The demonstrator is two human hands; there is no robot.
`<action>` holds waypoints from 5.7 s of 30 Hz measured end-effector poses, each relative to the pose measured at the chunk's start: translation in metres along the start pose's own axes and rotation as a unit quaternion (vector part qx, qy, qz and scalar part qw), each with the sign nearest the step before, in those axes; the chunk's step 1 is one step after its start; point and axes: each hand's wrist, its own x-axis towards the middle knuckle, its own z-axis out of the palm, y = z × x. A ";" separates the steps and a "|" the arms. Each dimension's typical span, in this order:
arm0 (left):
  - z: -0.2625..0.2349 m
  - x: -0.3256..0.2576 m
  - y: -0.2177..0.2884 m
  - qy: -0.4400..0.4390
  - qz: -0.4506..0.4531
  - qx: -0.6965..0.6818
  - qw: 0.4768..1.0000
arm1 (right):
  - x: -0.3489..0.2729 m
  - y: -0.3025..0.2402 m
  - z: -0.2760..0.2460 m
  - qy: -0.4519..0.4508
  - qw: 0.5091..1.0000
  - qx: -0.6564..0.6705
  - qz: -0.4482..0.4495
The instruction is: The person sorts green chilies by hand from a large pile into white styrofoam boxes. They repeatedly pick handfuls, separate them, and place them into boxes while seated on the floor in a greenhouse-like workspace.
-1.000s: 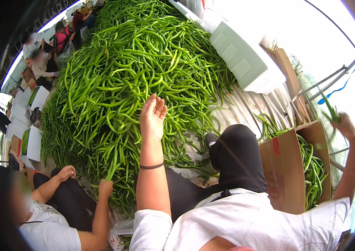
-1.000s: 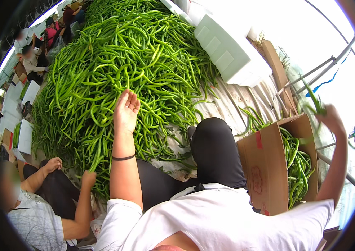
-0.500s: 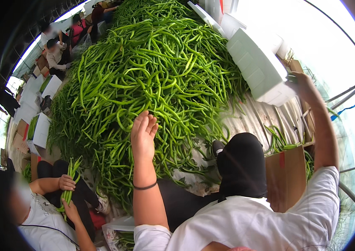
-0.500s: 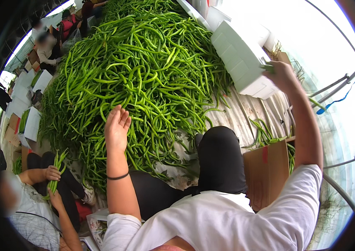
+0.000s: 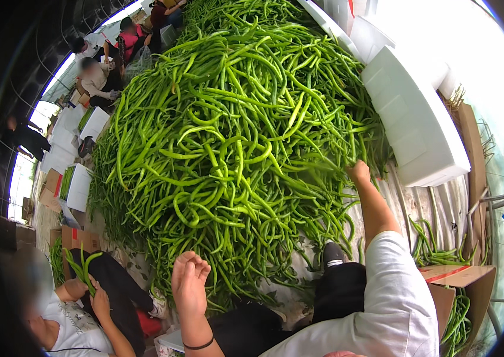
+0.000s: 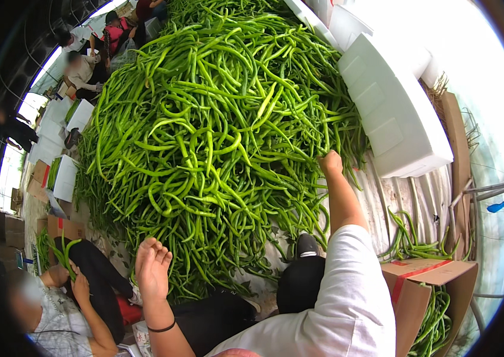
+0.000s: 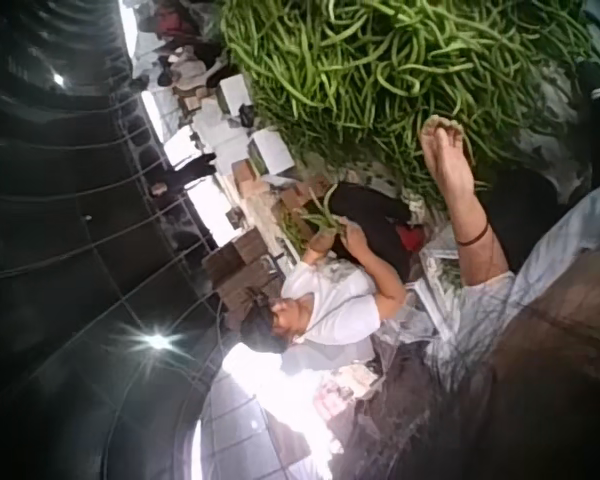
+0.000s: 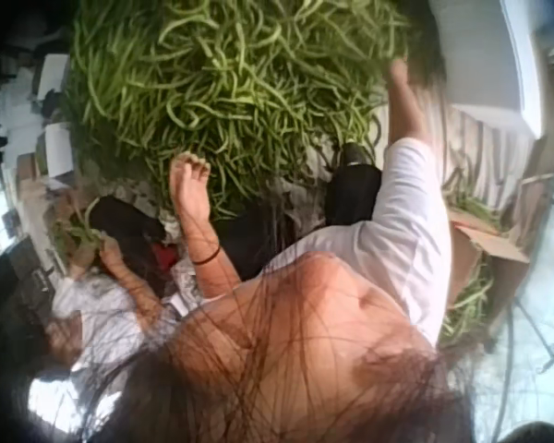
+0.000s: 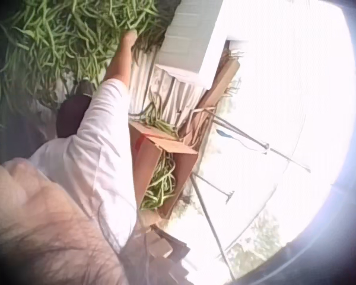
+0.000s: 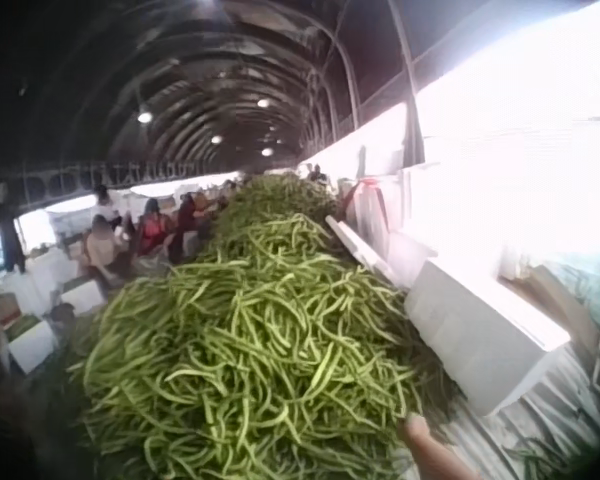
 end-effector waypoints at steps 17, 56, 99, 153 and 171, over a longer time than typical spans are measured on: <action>0.036 0.014 -0.016 -0.096 -0.029 -0.020 0.995 | -0.118 0.019 -0.136 -0.292 0.924 0.243 -0.038; 0.010 -0.014 -0.015 -0.194 -0.130 -0.170 0.957 | -0.370 -0.198 -0.173 -0.019 0.553 0.054 -0.831; 0.048 -0.010 -0.059 -0.207 0.096 0.307 0.924 | -0.366 -0.208 -0.170 -0.472 0.795 0.296 -0.241; 0.053 0.048 -0.069 0.005 -0.060 0.019 0.998 | 0.066 0.157 -0.178 0.282 0.957 0.040 0.055; 0.043 0.064 -0.070 0.022 -0.076 0.032 0.996 | 0.065 -0.153 -0.049 0.061 0.910 -0.060 -0.406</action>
